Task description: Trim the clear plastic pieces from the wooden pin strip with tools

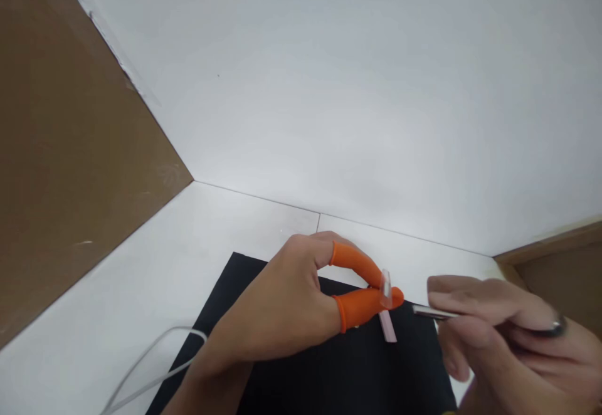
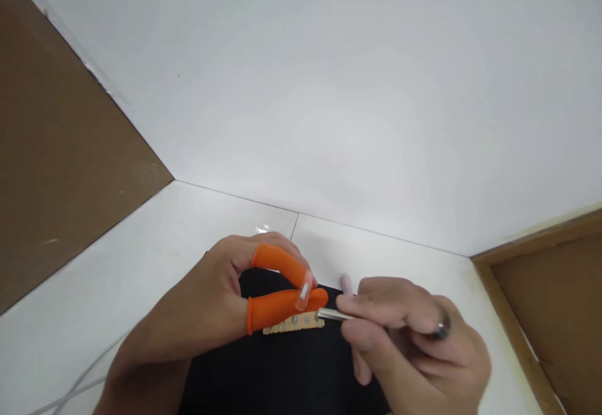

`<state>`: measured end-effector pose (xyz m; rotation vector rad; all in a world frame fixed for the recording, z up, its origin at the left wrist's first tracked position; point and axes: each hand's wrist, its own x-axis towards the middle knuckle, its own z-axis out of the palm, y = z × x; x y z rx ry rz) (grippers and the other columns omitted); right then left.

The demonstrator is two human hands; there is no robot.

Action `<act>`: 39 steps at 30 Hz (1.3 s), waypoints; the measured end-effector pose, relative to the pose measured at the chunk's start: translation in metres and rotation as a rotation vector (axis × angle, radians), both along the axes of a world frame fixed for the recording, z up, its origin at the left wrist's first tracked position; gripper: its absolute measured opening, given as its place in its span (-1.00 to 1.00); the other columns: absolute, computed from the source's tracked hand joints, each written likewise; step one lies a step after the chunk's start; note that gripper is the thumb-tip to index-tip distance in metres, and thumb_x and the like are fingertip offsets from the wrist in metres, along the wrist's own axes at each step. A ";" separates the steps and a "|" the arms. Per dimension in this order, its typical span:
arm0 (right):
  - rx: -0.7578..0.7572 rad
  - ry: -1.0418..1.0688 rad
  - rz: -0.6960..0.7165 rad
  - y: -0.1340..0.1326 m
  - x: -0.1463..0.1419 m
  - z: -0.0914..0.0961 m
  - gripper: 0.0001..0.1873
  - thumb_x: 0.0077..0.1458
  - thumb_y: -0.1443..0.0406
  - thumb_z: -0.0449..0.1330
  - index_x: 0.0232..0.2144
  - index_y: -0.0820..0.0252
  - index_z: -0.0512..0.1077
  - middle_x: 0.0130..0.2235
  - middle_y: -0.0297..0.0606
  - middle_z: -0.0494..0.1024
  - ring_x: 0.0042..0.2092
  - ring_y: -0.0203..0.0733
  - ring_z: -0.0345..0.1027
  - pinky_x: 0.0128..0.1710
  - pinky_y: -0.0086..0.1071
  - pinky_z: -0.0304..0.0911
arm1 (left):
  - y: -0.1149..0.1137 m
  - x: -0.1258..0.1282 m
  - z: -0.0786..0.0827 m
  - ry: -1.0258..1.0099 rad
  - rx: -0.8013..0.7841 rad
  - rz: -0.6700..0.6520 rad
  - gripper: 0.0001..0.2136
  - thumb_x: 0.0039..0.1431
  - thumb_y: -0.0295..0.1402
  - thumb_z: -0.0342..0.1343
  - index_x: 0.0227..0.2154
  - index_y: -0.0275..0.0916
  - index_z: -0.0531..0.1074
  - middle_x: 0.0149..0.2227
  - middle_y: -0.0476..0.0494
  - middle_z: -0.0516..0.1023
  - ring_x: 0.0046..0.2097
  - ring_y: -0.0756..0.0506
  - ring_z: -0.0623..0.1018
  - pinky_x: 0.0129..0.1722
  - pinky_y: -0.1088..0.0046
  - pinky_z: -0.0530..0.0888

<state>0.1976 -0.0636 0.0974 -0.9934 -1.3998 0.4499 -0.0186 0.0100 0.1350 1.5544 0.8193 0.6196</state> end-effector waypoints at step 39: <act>0.081 0.185 -0.079 0.006 -0.014 0.004 -0.92 0.30 0.27 0.35 -0.22 0.08 0.68 -0.64 -0.52 0.44 -0.74 -0.43 0.13 -0.63 -0.32 0.19 | -0.002 -0.006 -0.003 -0.028 0.029 -0.014 -0.93 0.26 -0.25 0.36 -0.29 -0.09 0.68 -0.19 0.03 0.68 -0.14 -0.03 0.60 -0.11 0.46 0.53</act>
